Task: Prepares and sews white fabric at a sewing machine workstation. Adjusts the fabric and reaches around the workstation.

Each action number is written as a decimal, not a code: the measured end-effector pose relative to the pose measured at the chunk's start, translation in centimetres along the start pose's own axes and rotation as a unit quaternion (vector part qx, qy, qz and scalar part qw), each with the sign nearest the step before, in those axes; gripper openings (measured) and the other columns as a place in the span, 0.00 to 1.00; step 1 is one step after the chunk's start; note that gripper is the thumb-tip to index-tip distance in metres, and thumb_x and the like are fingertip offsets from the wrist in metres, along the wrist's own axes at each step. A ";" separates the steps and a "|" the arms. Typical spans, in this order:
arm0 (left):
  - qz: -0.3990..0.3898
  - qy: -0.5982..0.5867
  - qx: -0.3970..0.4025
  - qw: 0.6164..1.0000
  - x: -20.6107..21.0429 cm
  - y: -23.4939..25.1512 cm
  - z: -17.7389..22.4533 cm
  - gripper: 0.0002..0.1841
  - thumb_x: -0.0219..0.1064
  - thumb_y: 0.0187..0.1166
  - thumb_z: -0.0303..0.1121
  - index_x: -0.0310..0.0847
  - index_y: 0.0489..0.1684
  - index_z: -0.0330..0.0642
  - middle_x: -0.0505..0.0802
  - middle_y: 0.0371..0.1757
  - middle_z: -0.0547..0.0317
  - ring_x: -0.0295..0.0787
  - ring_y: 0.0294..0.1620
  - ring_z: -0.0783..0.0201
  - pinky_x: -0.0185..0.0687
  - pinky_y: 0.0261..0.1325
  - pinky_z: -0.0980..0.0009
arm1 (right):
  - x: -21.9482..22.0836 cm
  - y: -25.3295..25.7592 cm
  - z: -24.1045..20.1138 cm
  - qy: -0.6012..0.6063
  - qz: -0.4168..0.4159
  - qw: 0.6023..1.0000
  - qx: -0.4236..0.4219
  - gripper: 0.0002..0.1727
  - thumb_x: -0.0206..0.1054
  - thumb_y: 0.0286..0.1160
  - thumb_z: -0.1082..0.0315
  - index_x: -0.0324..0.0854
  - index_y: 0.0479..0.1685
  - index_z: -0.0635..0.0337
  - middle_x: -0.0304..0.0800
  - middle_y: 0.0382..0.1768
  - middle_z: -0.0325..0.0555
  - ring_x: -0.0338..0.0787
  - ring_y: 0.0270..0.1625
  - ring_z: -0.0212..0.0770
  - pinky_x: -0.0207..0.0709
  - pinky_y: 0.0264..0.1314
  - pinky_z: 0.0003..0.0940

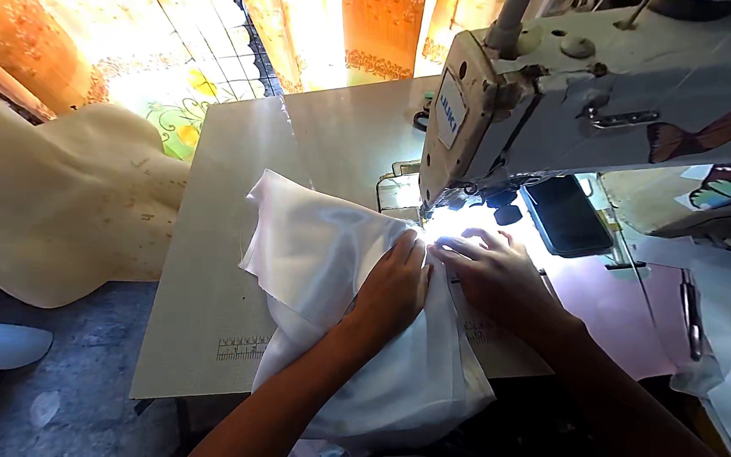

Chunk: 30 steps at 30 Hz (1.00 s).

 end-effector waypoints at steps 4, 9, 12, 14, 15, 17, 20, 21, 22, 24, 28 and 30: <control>0.006 -0.011 -0.001 1.000 0.0 0.3 -0.2 0.18 0.62 0.84 0.33 0.84 0.63 0.27 0.84 0.72 0.37 0.85 0.71 0.47 0.82 0.70 0.58 | 0.2 0.0 0.1 -0.009 0.002 1.000 -0.002 0.21 0.61 0.73 0.81 0.93 0.56 0.52 0.94 0.61 0.44 0.88 0.63 0.60 0.76 0.57 0.62; 0.018 -0.002 0.003 1.000 0.0 0.0 0.0 0.17 0.62 0.83 0.33 0.86 0.58 0.28 0.86 0.69 0.37 0.86 0.69 0.47 0.82 0.69 0.57 | 0.5 -0.3 0.2 0.010 0.014 1.000 0.000 0.21 0.59 0.73 0.80 0.93 0.55 0.53 0.94 0.61 0.46 0.88 0.64 0.61 0.76 0.57 0.63; 0.023 0.005 0.010 1.000 -0.1 0.1 0.1 0.16 0.63 0.82 0.33 0.87 0.55 0.28 0.86 0.70 0.37 0.87 0.68 0.47 0.83 0.68 0.56 | 0.6 -0.3 0.5 0.051 0.032 0.998 0.014 0.19 0.58 0.76 0.77 0.92 0.56 0.53 0.94 0.60 0.46 0.89 0.64 0.60 0.77 0.55 0.61; 0.017 0.004 0.014 1.000 -0.1 0.1 0.2 0.16 0.62 0.82 0.33 0.87 0.53 0.28 0.84 0.72 0.37 0.86 0.71 0.47 0.81 0.71 0.56 | 0.1 -0.1 1.0 0.092 0.044 0.994 0.040 0.15 0.59 0.81 0.71 0.92 0.53 0.56 0.95 0.55 0.46 0.92 0.58 0.55 0.82 0.52 0.55; 0.014 0.003 0.015 1.000 -0.1 0.1 0.2 0.16 0.62 0.83 0.33 0.87 0.52 0.27 0.84 0.73 0.36 0.85 0.72 0.46 0.80 0.72 0.56 | -0.1 0.1 1.3 0.113 0.044 0.990 0.067 0.13 0.60 0.83 0.70 0.91 0.53 0.60 0.95 0.51 0.48 0.93 0.52 0.54 0.84 0.49 0.53; 0.004 0.005 0.008 1.000 -0.1 0.2 0.2 0.17 0.61 0.84 0.34 0.86 0.54 0.26 0.83 0.73 0.36 0.84 0.72 0.45 0.79 0.73 0.56 | -0.6 0.6 2.2 0.140 0.027 0.979 0.144 0.13 0.62 0.86 0.68 0.89 0.57 0.63 0.94 0.39 0.54 0.93 0.40 0.56 0.84 0.41 0.55; -0.005 0.000 -0.005 1.000 -0.1 0.3 0.1 0.18 0.61 0.84 0.34 0.85 0.58 0.26 0.84 0.72 0.35 0.84 0.73 0.45 0.78 0.74 0.55 | -0.2 1.9 2.6 0.160 -0.037 0.961 0.225 0.15 0.61 0.89 0.65 0.88 0.62 0.62 0.93 0.42 0.59 0.91 0.38 0.59 0.81 0.42 0.59; -0.003 -0.001 -0.006 1.000 -0.1 0.3 0.1 0.17 0.61 0.84 0.33 0.85 0.59 0.27 0.84 0.72 0.35 0.84 0.72 0.45 0.78 0.74 0.54 | 0.1 2.3 2.6 0.173 -0.065 0.953 0.241 0.15 0.61 0.89 0.64 0.88 0.62 0.61 0.92 0.46 0.59 0.91 0.42 0.58 0.81 0.45 0.60; 0.002 -0.002 -0.005 1.000 -0.1 0.3 0.1 0.17 0.62 0.83 0.33 0.85 0.58 0.26 0.85 0.71 0.35 0.85 0.71 0.45 0.79 0.73 0.54 | 0.4 2.6 2.6 0.187 -0.080 0.945 0.257 0.13 0.63 0.87 0.64 0.89 0.58 0.60 0.91 0.48 0.58 0.91 0.45 0.59 0.80 0.47 0.60; 0.002 -0.008 -0.008 1.000 0.0 0.3 0.1 0.17 0.62 0.84 0.33 0.85 0.58 0.27 0.85 0.71 0.36 0.85 0.71 0.45 0.80 0.72 0.54 | 0.6 3.0 2.7 0.214 -0.093 0.928 0.290 0.10 0.69 0.83 0.65 0.90 0.51 0.60 0.92 0.45 0.58 0.90 0.45 0.59 0.79 0.46 0.62; -0.004 -0.021 -0.014 1.000 0.0 0.3 0.0 0.18 0.61 0.85 0.33 0.85 0.59 0.26 0.85 0.71 0.36 0.85 0.72 0.46 0.79 0.73 0.55 | 1.0 3.7 3.5 0.279 -0.133 0.890 0.336 0.07 0.72 0.80 0.67 0.89 0.43 0.62 0.90 0.38 0.54 0.86 0.40 0.51 0.76 0.45 0.57; -0.004 -0.023 -0.013 1.000 -0.1 0.4 -0.1 0.18 0.60 0.85 0.33 0.85 0.59 0.26 0.85 0.71 0.36 0.85 0.72 0.45 0.79 0.73 0.55 | 1.3 4.0 3.9 0.293 -0.158 0.880 0.338 0.07 0.72 0.80 0.68 0.88 0.42 0.63 0.88 0.37 0.52 0.84 0.40 0.48 0.75 0.46 0.53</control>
Point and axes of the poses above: each hand's wrist, its own y-axis towards the middle knuckle, its own x-axis out of the palm, z = x × y, the point moved 7 cm from there along y, towards the middle knuckle
